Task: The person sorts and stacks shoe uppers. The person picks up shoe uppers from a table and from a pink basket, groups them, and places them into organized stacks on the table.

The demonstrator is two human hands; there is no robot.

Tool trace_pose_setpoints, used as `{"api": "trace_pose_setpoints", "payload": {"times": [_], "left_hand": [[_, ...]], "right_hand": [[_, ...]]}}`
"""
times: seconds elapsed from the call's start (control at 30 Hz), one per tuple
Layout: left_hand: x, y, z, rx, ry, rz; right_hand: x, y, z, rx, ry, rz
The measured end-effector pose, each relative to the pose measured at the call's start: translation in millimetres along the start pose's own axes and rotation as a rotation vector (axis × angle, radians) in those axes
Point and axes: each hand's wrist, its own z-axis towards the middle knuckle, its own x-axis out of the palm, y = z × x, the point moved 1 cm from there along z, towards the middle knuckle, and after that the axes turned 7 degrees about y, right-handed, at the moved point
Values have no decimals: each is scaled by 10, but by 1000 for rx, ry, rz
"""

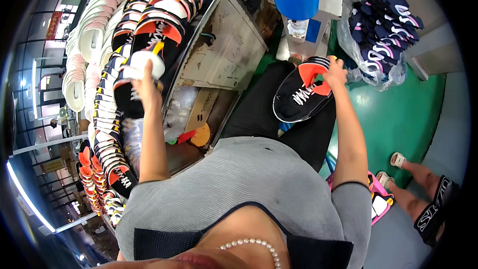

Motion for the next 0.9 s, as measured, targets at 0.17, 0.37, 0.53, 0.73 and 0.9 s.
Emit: {"api": "trace_pose_setpoints", "payload": {"times": [0.17, 0.37, 0.53, 0.73, 0.9], "left_hand": [[268, 424, 1043, 342, 244, -161], [323, 408, 984, 284, 496, -22], [119, 491, 462, 346, 393, -137], [351, 182, -1061, 468, 442, 19], [1468, -23, -1938, -218, 1021, -576]], "right_hand": [[-217, 353, -871, -261, -378, 118], [-137, 716, -1488, -265, -507, 324], [-189, 689, -1590, -440, -688, 515], [-277, 750, -1730, -328, -803, 514], [-391, 949, -2036, -359, -794, 523]]}}
